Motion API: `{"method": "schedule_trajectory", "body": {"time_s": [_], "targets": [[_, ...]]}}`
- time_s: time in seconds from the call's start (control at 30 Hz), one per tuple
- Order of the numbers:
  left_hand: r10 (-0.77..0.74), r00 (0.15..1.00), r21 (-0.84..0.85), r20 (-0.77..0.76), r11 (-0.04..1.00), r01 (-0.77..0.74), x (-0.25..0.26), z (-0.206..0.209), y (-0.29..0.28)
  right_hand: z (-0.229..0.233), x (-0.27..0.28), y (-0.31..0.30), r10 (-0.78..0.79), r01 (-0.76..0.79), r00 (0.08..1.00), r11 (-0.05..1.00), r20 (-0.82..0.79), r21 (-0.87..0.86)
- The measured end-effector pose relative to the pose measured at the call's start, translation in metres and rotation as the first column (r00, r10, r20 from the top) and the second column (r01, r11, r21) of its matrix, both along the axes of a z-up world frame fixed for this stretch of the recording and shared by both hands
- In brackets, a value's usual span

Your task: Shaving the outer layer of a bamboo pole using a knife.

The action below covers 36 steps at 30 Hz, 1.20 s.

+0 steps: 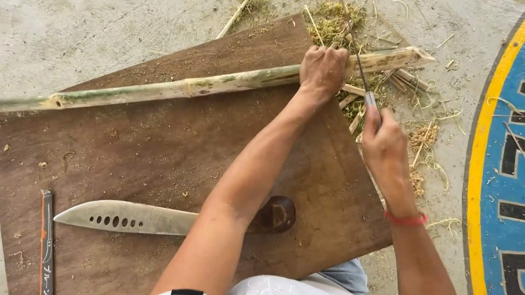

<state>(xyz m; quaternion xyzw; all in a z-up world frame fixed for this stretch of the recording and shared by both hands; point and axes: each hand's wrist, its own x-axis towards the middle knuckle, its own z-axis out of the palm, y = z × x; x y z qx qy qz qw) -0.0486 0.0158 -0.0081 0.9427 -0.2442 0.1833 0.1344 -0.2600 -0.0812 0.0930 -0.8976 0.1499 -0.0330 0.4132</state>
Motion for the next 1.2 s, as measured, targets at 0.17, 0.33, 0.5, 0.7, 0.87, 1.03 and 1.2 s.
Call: {"method": "schedule_trajectory", "body": {"time_s": [0.17, 0.33, 0.5, 0.7, 0.87, 1.03, 1.2], "targets": [[0.017, 1.000, 0.096, 0.020, 0.995, -0.019, 0.010, -0.021, -0.003, 0.009, -0.074, -0.001, -0.008, 0.008, 1.000, 1.000, -0.011, -0.018], [-0.025, 0.999, 0.098, 0.022, 0.995, 0.023, 0.008, -0.015, 0.000, -0.002, -0.037, -0.001, -0.017, 0.017, 1.000, 1.000, -0.014, -0.013], [0.018, 0.999, 0.176, 0.041, 0.984, -0.025, 0.017, -0.024, -0.004, -0.001, 0.017, -0.001, 0.048, -0.049, 0.995, 0.999, 0.083, 0.013], [0.041, 0.998, 0.095, -0.048, 0.995, -0.036, 0.011, -0.005, 0.000, 0.003, -0.096, -0.008, -0.101, 0.101, 0.995, 0.992, -0.003, -0.074], [0.039, 0.998, 0.099, -0.056, 0.995, -0.033, 0.004, -0.005, 0.000, -0.018, -0.052, -0.005, -0.042, 0.068, 0.986, 0.984, 0.160, -0.163], [-0.007, 0.976, 0.090, -0.218, 0.996, 0.027, 0.004, 0.024, 0.007, -0.030, 0.035, -0.005, 0.009, 0.000, 0.996, 0.995, 0.091, -0.096], [-0.039, 0.977, -0.029, -0.209, 0.999, 0.034, 0.006, 0.030, 0.007, 0.001, -0.053, -0.003, -0.041, 0.043, 0.999, 0.996, 0.024, -0.077]]}}
